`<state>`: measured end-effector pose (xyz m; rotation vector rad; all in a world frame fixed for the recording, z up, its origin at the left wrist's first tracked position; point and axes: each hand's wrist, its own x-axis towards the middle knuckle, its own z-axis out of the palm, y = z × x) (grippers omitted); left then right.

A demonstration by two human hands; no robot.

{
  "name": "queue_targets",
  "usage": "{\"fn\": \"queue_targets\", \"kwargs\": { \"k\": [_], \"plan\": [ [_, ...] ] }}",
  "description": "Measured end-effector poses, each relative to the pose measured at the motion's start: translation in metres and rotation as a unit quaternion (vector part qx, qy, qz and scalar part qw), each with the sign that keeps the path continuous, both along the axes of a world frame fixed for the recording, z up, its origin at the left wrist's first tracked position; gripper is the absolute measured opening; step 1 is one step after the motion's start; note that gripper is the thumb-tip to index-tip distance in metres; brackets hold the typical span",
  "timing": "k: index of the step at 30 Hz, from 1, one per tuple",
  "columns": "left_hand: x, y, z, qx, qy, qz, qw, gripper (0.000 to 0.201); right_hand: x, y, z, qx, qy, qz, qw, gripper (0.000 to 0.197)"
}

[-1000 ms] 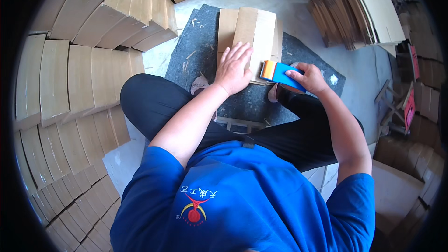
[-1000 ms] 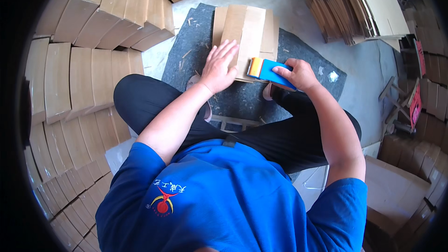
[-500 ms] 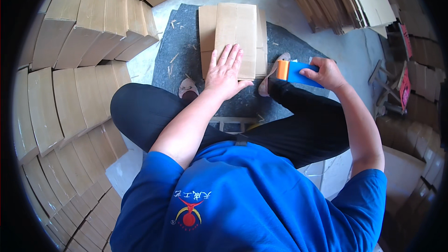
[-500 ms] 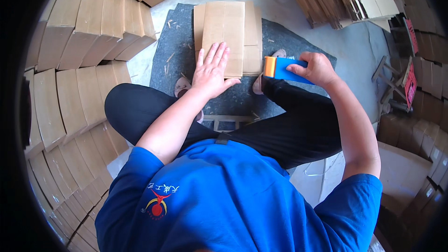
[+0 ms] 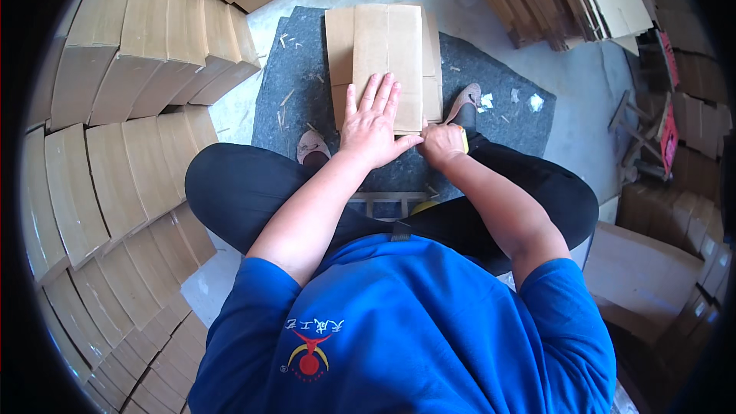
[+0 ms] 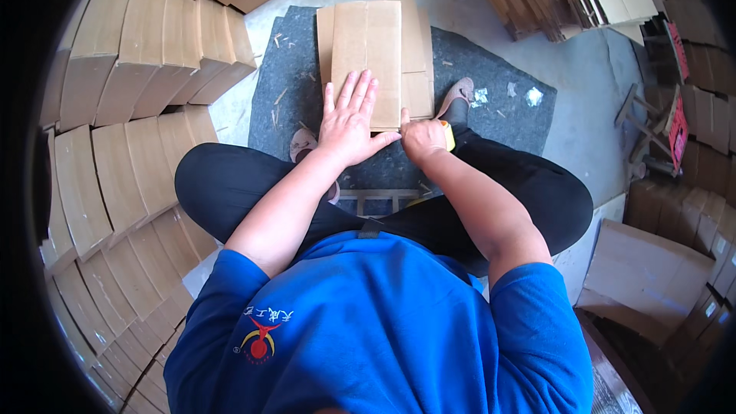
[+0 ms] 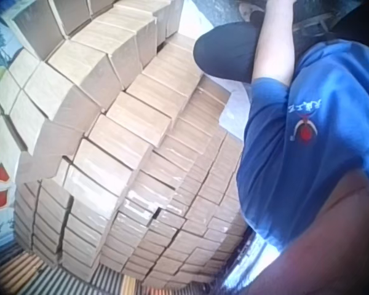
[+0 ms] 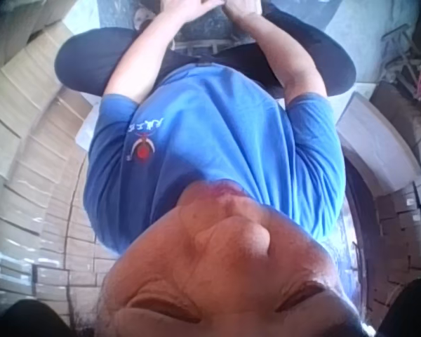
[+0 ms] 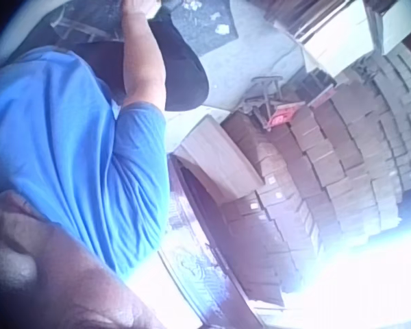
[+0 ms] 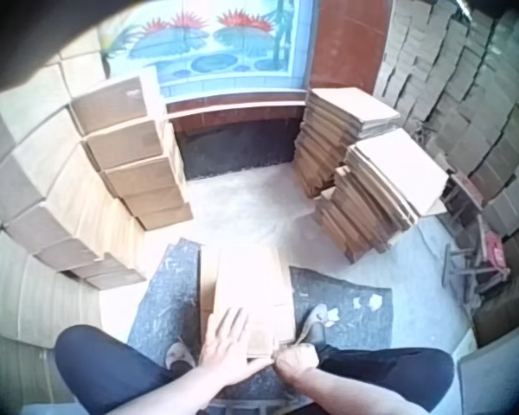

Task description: Manually assembling cardboard boxes and sealing them with a tape dispenser.

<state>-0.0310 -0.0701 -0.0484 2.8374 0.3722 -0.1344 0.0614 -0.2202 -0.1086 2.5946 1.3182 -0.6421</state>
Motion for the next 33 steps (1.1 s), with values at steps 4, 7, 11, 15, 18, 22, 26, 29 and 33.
{"fn": "queue_targets", "kwargs": {
  "k": [4,7,11,15,18,22,26,29,33],
  "plan": [
    [0.010,0.001,-0.005,-0.041,-0.108,0.050,0.992,0.058,-0.022,-0.009,-0.003,-0.107,0.048,0.132,0.984,0.025],
    [0.049,0.016,-0.001,-0.076,-0.172,0.116,0.975,0.029,-0.043,0.003,0.004,-0.188,0.155,0.153,0.958,0.025],
    [0.111,0.073,-0.023,-0.002,-0.214,0.083,0.973,0.044,-0.068,0.043,0.027,-0.085,0.238,0.010,0.967,0.038],
    [0.136,0.112,-0.020,-0.025,-0.040,0.106,0.993,0.063,-0.053,0.043,0.049,-0.010,0.265,-0.191,0.945,0.056],
    [0.131,0.127,-0.012,-0.020,-0.034,0.190,0.981,0.058,-0.005,0.027,0.068,-0.028,0.212,-0.213,0.953,0.050],
    [0.084,0.152,-0.038,-0.129,-0.092,0.368,0.916,0.042,0.067,0.005,0.083,-0.017,0.118,-0.179,0.976,0.053],
    [0.058,0.112,-0.062,-0.282,-0.189,0.490,0.803,0.030,0.114,-0.008,0.076,-0.076,0.046,-0.132,0.987,0.044],
    [0.048,0.107,-0.065,-0.319,-0.238,0.512,0.761,0.030,0.120,-0.002,0.083,-0.085,-0.007,-0.093,0.992,0.039],
    [0.052,0.126,-0.045,-0.354,-0.172,0.521,0.758,0.029,0.146,-0.005,0.125,-0.050,-0.110,-0.197,0.973,0.029]
  ]
}}
